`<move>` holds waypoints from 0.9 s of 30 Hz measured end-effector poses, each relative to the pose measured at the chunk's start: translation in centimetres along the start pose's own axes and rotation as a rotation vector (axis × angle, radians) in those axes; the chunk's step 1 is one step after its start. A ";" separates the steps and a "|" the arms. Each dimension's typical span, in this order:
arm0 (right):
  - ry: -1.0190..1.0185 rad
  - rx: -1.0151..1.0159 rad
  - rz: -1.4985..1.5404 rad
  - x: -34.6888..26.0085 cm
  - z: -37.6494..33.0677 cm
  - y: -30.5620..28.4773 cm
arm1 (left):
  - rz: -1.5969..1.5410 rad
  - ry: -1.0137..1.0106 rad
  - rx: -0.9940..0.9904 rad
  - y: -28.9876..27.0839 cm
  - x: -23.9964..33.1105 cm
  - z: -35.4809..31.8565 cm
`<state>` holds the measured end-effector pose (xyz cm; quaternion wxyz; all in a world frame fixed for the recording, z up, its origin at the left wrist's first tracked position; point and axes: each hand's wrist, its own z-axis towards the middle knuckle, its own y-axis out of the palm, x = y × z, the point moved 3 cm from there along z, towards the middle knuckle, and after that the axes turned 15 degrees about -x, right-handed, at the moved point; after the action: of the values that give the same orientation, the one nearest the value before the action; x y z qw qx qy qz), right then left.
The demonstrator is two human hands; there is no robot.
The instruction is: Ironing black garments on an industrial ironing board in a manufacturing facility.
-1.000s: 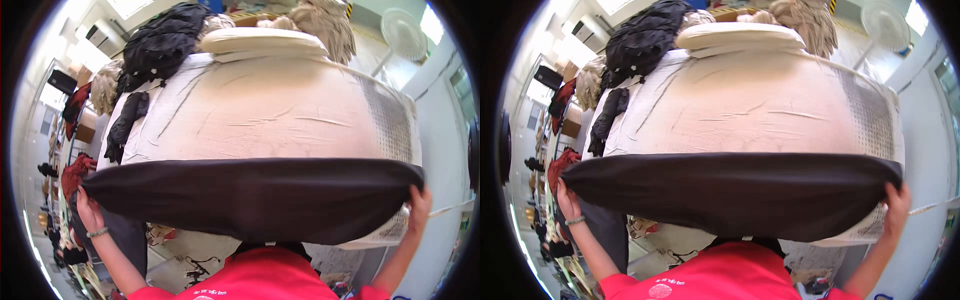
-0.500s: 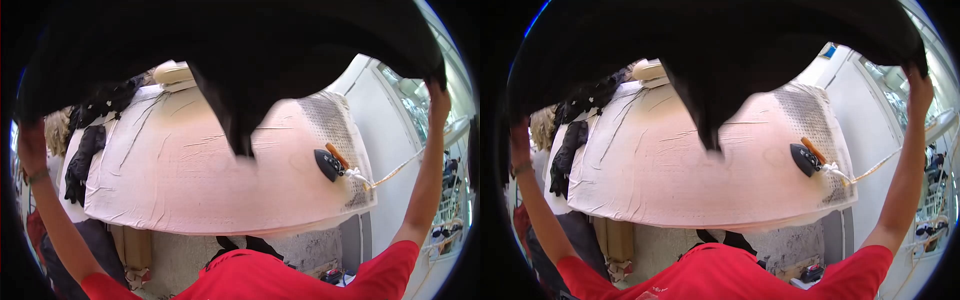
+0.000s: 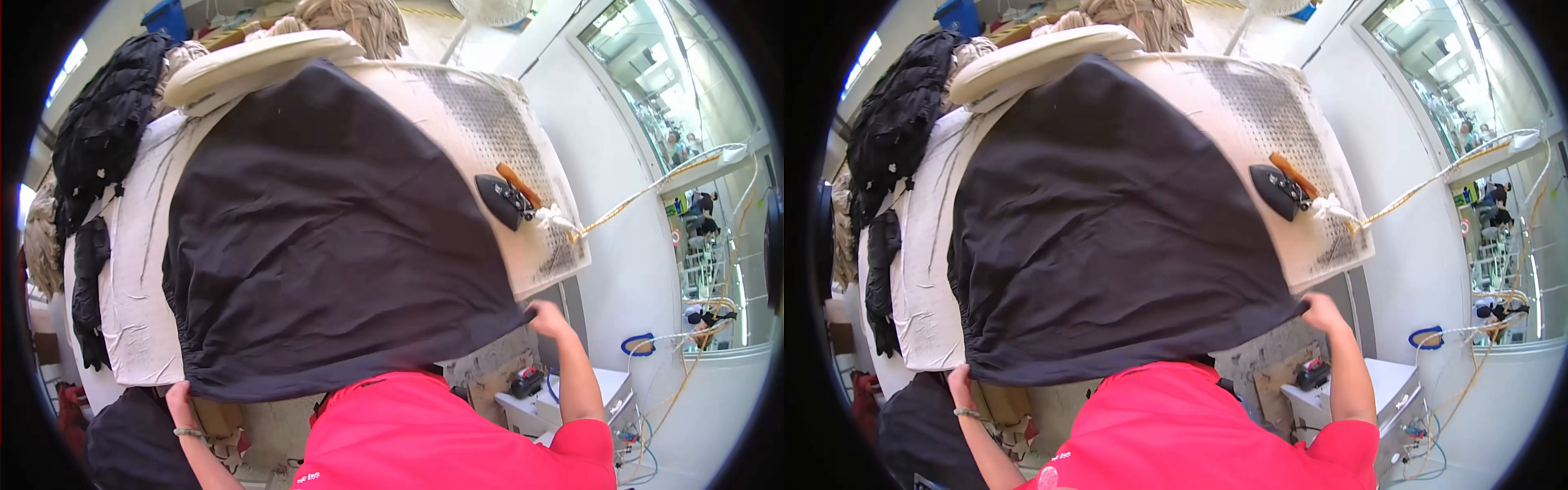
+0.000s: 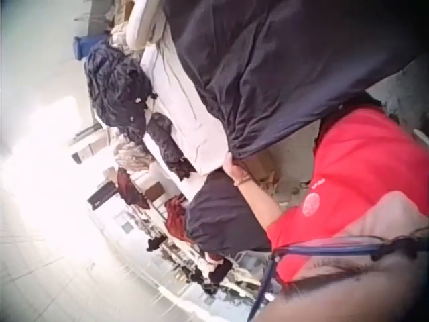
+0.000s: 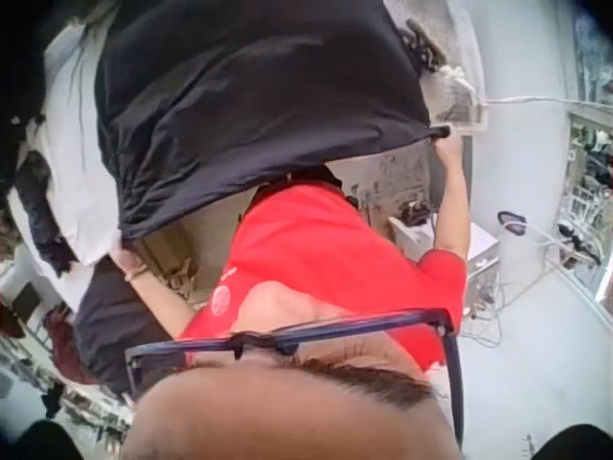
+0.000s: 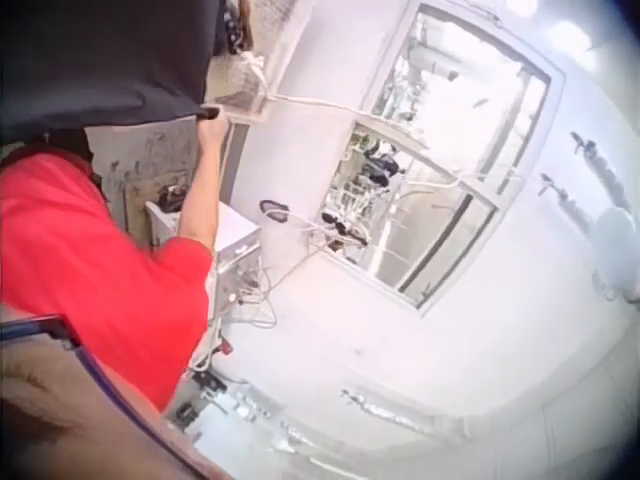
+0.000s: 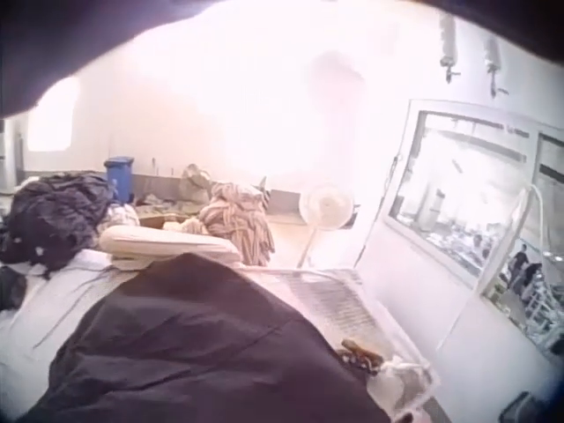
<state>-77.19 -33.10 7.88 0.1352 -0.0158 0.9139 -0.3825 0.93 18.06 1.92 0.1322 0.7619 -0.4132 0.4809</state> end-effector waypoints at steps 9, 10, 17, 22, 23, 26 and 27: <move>-0.299 0.048 0.108 -11.9 14.8 -4.7 | -0.206 0.000 -0.064 8.6 3.5 8.5; -0.329 0.116 0.091 -14.2 16.7 -6.1 | -0.362 0.088 -0.063 9.8 6.8 7.5; 0.050 -0.101 0.181 -21.2 27.5 -9.9 | -0.765 0.133 -0.064 2.5 11.3 -0.5; -0.109 -0.260 0.634 -22.6 25.0 -10.3 | -0.519 0.142 -0.097 3.4 11.3 -2.0; -0.154 -0.294 0.672 -22.2 24.3 -11.3 | -0.410 0.125 -0.131 3.2 11.3 -1.9; -0.411 -0.083 0.866 -23.1 17.6 -18.0 | -0.274 0.189 -0.053 3.5 15.1 -2.1; -0.487 0.054 0.945 -22.8 15.0 -19.7 | -0.223 0.203 0.031 3.4 15.9 -1.9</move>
<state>-52.81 -54.44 17.03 0.5012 0.3126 0.7535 -0.2886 0.28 9.06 15.60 0.2140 0.7526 -0.3032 0.5440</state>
